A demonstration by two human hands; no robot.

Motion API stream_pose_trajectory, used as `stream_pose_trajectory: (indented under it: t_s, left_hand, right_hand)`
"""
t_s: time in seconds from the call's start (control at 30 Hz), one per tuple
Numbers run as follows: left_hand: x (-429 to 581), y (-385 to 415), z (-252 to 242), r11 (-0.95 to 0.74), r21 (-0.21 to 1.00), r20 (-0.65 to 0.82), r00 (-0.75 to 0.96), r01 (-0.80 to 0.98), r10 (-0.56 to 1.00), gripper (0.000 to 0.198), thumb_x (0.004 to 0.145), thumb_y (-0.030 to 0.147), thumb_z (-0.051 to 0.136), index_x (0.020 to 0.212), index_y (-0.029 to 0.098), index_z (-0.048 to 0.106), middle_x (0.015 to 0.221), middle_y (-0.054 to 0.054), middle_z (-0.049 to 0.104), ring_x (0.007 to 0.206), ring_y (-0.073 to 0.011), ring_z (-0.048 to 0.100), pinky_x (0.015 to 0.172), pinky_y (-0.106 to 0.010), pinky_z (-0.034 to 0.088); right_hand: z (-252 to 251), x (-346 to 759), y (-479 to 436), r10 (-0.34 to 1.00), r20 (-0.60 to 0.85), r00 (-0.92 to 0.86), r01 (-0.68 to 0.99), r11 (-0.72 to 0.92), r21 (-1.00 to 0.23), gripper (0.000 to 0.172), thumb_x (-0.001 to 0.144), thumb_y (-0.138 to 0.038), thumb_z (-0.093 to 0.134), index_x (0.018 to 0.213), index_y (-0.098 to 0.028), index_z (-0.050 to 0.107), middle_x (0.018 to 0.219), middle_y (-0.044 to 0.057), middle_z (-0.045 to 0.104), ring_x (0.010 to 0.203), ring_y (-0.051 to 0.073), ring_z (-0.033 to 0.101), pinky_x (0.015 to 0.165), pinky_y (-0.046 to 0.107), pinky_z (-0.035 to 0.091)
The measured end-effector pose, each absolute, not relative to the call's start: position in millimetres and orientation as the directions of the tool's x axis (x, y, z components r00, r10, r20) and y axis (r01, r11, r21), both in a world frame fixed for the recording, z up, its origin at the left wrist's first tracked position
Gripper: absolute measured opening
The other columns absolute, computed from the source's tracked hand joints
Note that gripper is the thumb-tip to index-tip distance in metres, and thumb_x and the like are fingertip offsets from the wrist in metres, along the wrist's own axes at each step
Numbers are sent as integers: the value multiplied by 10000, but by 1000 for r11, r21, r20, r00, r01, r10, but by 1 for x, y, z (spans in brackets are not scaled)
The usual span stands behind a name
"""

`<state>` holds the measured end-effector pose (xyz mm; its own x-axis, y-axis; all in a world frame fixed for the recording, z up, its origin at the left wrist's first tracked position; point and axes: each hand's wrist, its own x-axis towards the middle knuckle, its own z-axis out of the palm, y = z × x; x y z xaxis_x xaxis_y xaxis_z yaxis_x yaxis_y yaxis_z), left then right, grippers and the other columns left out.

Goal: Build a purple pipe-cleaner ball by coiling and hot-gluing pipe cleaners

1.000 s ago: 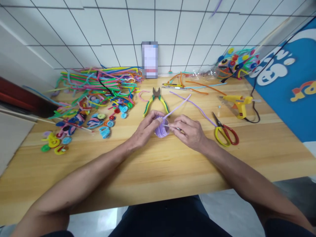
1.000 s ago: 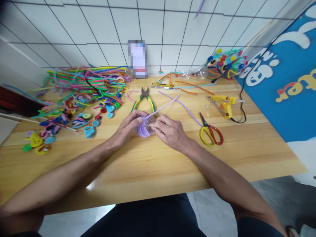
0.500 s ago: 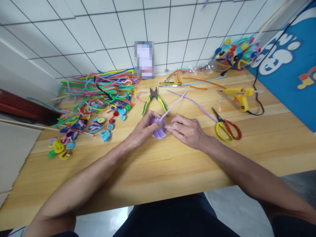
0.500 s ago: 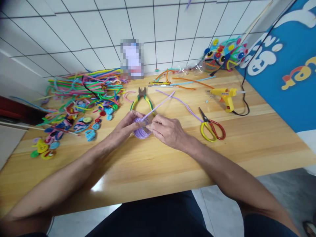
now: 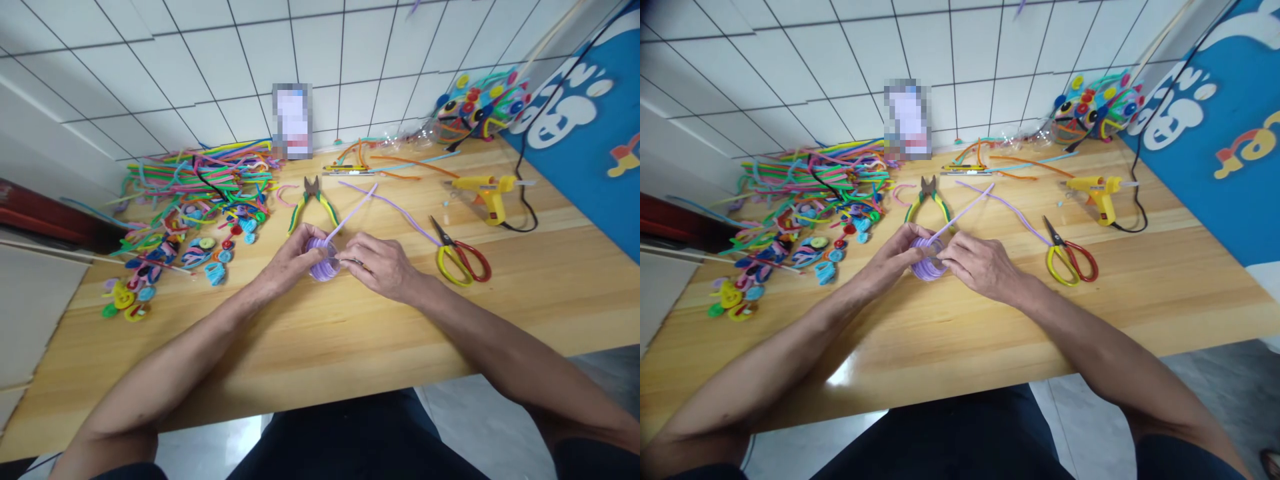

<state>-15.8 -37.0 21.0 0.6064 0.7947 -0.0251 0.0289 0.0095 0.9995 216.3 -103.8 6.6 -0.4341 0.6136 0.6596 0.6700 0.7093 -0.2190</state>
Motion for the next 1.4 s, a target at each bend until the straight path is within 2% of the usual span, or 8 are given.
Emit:
stream_pose_trajectory:
  t_s: [0.2,0.4,0.8,1.13,1.4]
  left_hand:
    - [-16,-36,16,-33,999,4,592,38,806,320,907,446,793,1042,205,632,863,9,655,753,-134,581,683,-259,476]
    - [-16,-35,16,-55,998,23,593,36,805,331,902,451,796,1055,208,631,889,8,655,787,-141,596,708,-260,489]
    - [-14,-37,16,-36,999,10,590,33,808,378,911,502,821,1061,211,632,884,8,653,778,-148,591,714,-281,475]
    - [-17,-37,14,-60,997,18,592,51,806,268,932,402,775,1080,214,655,936,4,667,843,-152,604,748,-266,471]
    - [-17,-36,14,-45,998,5,625,48,781,360,918,442,809,1118,204,629,1029,-14,676,886,-153,622,771,-264,484]
  right_hand:
    - [7,221,-99,577,697,-426,624,745,-235,102,1066,-155,638,1087,-213,718,966,41,771,831,164,734,692,280,563]
    - [7,231,-92,600,709,-369,608,733,-304,141,992,-109,698,1064,-230,695,907,29,752,820,185,720,705,305,559]
    - [3,219,-95,571,727,-381,554,771,-315,119,1025,-143,690,1079,-231,750,964,39,753,847,165,735,733,282,581]
    - [1,219,-98,605,700,-381,585,744,-325,142,1036,-148,677,1081,-240,775,982,36,764,825,155,732,705,275,578]
    - [2,220,-96,604,703,-375,556,753,-352,117,1021,-145,687,1064,-228,757,949,33,742,818,155,716,701,273,558]
